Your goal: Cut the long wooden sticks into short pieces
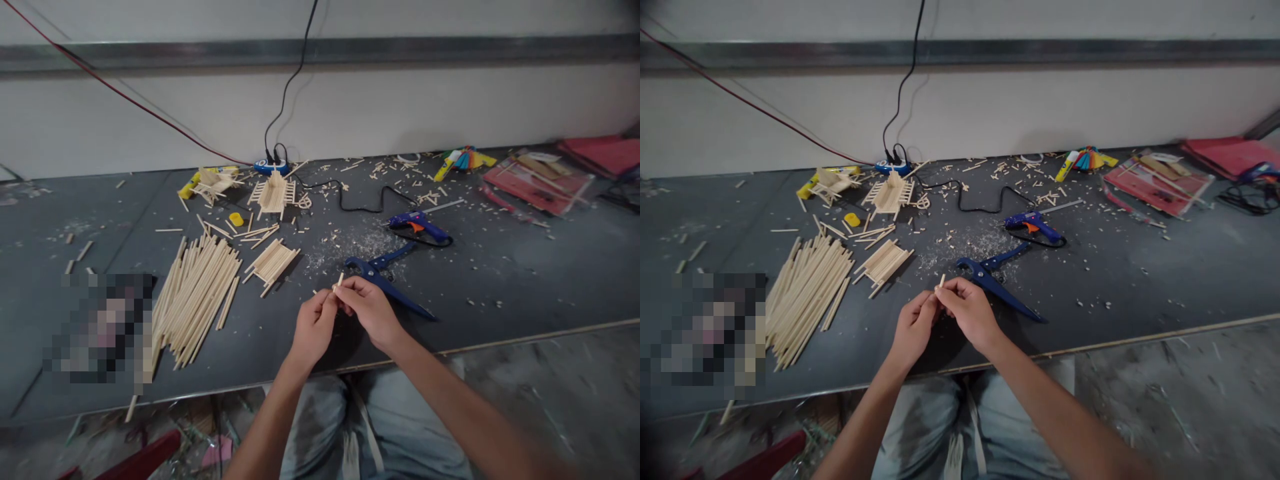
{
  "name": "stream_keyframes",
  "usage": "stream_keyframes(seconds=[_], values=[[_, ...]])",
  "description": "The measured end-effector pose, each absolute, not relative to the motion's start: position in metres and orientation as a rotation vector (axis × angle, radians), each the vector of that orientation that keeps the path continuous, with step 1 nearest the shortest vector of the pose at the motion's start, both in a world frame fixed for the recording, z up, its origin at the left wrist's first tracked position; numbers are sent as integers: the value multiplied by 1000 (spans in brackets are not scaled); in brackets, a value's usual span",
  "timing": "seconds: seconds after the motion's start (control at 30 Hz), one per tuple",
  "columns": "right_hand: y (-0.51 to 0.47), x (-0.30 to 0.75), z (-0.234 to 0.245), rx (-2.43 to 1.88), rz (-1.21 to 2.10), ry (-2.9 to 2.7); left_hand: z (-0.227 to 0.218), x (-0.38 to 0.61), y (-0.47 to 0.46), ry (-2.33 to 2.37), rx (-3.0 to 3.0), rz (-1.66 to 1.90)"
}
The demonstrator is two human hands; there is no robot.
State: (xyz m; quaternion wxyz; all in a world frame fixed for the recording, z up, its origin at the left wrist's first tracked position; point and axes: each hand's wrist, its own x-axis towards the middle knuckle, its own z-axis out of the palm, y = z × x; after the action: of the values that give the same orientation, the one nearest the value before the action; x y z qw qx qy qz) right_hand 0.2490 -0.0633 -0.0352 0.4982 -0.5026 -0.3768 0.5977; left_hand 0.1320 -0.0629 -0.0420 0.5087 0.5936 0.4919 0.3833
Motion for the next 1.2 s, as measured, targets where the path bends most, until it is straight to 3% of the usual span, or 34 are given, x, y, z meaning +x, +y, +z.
stream_keyframes(seconds=[0.6, 0.87, 1.2], values=[[-55, 265, -28, -1310, 1465, -1070, -42, 134, -64, 1219, 1491, 914], [-53, 257, -31, -1290, 1400, -917, -50, 138, -63, 1142, 1360, 1208], [-55, 254, -31, -1265, 1428, -848, -55, 135, -64, 1184, 1440, 1244]])
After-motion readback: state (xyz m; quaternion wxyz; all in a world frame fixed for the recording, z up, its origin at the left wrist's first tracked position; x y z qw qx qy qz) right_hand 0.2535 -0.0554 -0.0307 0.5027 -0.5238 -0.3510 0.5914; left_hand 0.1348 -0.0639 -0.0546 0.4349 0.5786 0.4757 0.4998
